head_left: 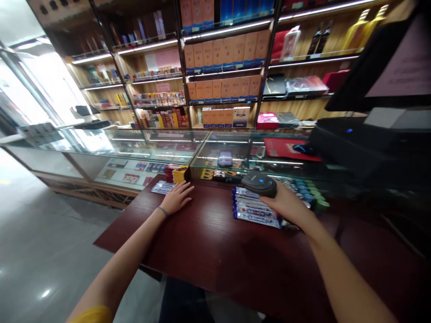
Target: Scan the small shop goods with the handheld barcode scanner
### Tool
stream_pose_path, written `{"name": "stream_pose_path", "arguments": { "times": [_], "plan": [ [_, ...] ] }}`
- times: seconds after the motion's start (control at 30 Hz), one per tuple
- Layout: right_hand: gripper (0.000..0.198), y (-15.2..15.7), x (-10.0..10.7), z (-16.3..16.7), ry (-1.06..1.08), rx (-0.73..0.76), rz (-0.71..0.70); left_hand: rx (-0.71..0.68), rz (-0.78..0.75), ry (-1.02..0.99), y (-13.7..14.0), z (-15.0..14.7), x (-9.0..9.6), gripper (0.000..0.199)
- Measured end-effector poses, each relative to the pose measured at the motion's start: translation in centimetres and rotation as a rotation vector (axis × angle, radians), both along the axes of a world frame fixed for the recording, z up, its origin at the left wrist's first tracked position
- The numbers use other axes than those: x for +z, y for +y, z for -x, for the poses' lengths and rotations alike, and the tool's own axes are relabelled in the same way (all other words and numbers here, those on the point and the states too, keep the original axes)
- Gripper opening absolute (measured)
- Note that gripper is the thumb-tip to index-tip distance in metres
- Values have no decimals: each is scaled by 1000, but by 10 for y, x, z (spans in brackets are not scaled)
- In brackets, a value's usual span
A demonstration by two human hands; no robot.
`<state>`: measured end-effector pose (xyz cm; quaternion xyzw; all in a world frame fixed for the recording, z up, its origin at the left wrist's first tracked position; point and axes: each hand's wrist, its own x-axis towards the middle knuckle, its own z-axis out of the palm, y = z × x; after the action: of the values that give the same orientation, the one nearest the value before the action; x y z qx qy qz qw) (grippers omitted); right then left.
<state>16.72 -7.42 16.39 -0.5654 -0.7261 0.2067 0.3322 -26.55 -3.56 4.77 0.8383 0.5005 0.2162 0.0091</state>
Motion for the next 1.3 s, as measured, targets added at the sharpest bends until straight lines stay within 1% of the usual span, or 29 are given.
{"name": "stream_pose_path", "arguments": {
  "times": [0.07, 0.13, 0.2, 0.33, 0.43, 0.5, 0.57, 0.63, 0.73, 0.8, 0.9, 1.03, 1.17, 1.23, 1.3],
  "plan": [
    [52, -4, 10, -8, 0, -10, 28, -50, 17, -56, 0, -33, -2, 51],
    [53, -8, 19, -17, 24, -18, 120, -108, 44, -130, 0, -68, -4, 51],
    [50, -12, 25, -26, 51, -28, 177, -173, 79, -215, 0, -105, -4, 49],
    [43, -18, 34, -45, 97, -45, 187, -250, 94, -323, 1, -173, -6, 47],
    [39, -21, 39, -60, 135, -40, 167, -302, 100, -370, 3, -213, -7, 45],
    [33, -23, 41, -70, 164, -49, 170, -339, 105, -409, 5, -234, -8, 44],
    [26, -25, 42, -78, 190, -61, 193, -359, 99, -391, 8, -250, -8, 44],
    [23, -26, 42, -85, 210, -73, 204, -353, 63, -276, 13, -263, -8, 45],
    [21, -25, 42, -89, 240, -81, 201, -300, -45, -69, 20, -277, -9, 45],
    [20, -25, 42, -89, 262, -81, 201, -244, -103, 2, 24, -285, -8, 44],
    [18, -26, 44, -87, 276, -79, 203, -155, -108, 54, 25, -294, -8, 42],
    [16, -28, 45, -86, 277, -66, 189, -112, -79, 91, 23, -299, -6, 34],
    [18, -26, 43, -86, 256, -76, 169, -134, -62, 86, 21, -297, 0, 32],
    [21, -25, 41, -85, 254, -73, 168, -162, -57, 26, 19, -292, 4, 33],
    [23, -24, 40, -84, 259, -71, 166, -178, -90, -122, 15, -285, 8, 35]
  ]
}}
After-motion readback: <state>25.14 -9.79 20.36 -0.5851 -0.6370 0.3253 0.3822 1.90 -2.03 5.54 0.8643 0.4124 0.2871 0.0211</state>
